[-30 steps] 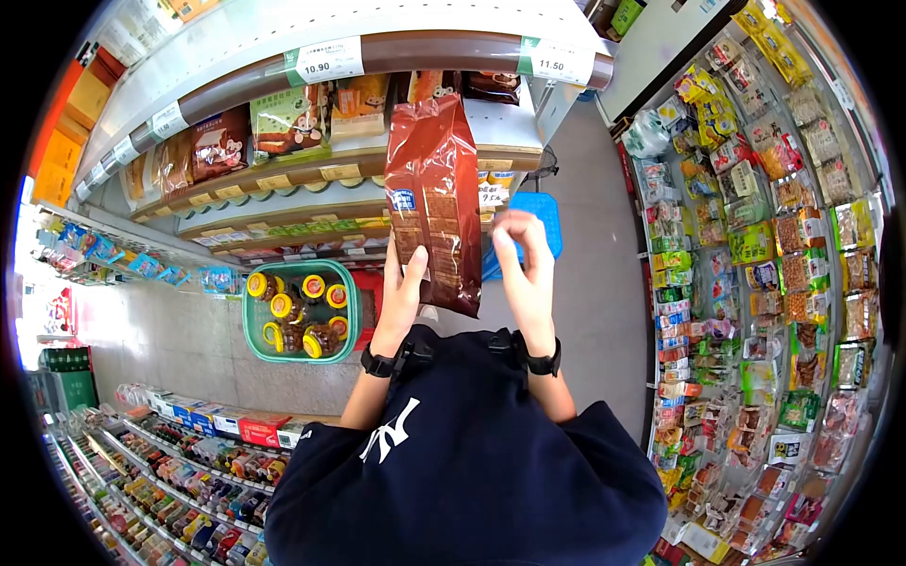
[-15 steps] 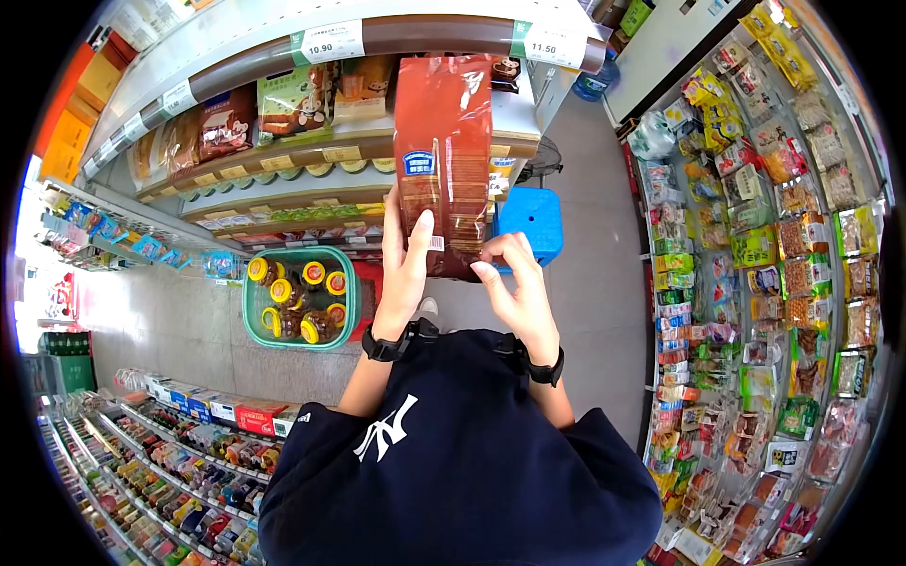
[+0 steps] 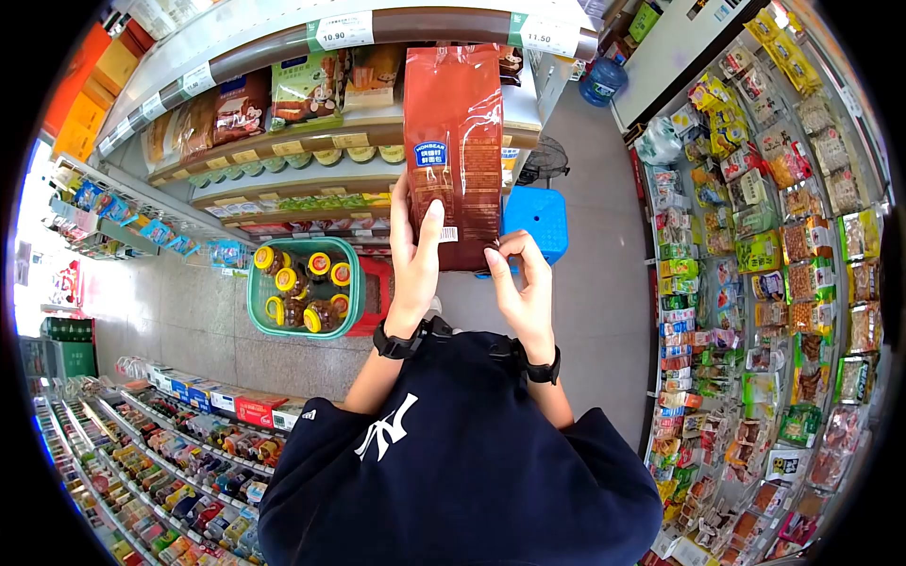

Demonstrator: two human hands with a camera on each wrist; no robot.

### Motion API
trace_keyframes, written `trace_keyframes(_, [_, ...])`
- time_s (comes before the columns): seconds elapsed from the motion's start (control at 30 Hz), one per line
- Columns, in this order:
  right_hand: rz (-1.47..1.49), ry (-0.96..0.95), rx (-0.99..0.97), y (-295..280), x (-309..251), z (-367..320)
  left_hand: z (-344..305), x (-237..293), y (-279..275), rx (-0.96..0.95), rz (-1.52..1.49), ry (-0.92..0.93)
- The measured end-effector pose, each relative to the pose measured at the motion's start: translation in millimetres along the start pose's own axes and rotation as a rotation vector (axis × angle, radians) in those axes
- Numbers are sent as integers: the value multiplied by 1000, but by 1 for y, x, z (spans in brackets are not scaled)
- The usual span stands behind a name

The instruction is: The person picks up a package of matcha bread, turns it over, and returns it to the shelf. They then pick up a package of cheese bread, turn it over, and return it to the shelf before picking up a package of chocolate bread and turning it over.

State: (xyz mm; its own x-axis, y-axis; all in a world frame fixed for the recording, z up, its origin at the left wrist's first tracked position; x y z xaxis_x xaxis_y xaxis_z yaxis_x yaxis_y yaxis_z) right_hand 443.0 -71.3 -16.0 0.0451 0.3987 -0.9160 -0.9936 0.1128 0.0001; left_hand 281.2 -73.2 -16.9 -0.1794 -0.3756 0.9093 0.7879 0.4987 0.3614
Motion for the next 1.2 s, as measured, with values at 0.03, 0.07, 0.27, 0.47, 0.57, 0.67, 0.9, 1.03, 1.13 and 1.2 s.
trace_keyframes(0.03, [11, 7, 2, -2, -1, -1, -3, 0, 0, 0, 3, -27])
trace_keyframes(0.07, [11, 5, 2, -5, 0, -2, -5, -1, 0, 1, 6, -54])
trace_keyframes(0.27, [38, -22, -41, -11, -1, -13, -17, 12, -4, -28, 104, 53])
trace_keyframes(0.47, [187, 3, -69, -6, -24, -25, -41, 11, -3, -87, 171, 112])
trace_keyframes(0.57, [208, 51, -105, -7, -20, -37, -51, 16, 2, -155, 220, 194])
trace_keyframes(0.67, [228, 79, -148, -8, -16, -49, -63, 13, 3, -199, 241, 262])
trace_keyframes(0.9, [236, 110, -117, -19, -15, -67, -87, -2, 3, -226, 216, 133])
trace_keyframes(1.03, [242, 102, -103, -25, -12, -74, -96, 0, 4, -239, 262, 170])
trace_keyframes(1.13, [248, 87, -83, -28, -12, -77, -100, 14, 6, -217, 271, 254])
trace_keyframes(1.2, [248, 70, -63, -32, -14, -78, -103, 14, 4, -194, 275, 268])
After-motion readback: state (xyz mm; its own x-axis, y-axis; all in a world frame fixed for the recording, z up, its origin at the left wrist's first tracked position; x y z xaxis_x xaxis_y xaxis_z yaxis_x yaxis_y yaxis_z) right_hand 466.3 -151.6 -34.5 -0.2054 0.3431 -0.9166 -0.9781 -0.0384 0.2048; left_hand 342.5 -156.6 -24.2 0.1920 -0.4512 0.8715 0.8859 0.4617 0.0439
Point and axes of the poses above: each hand's wrist, its own z-axis towards the middle knuckle, its own y-axis out of the palm, x = y × z, the point moved 10 cm from there along z, towards the middle knuckle, and after that the axes turned 14 degrees about x, right-handed, at the moved point
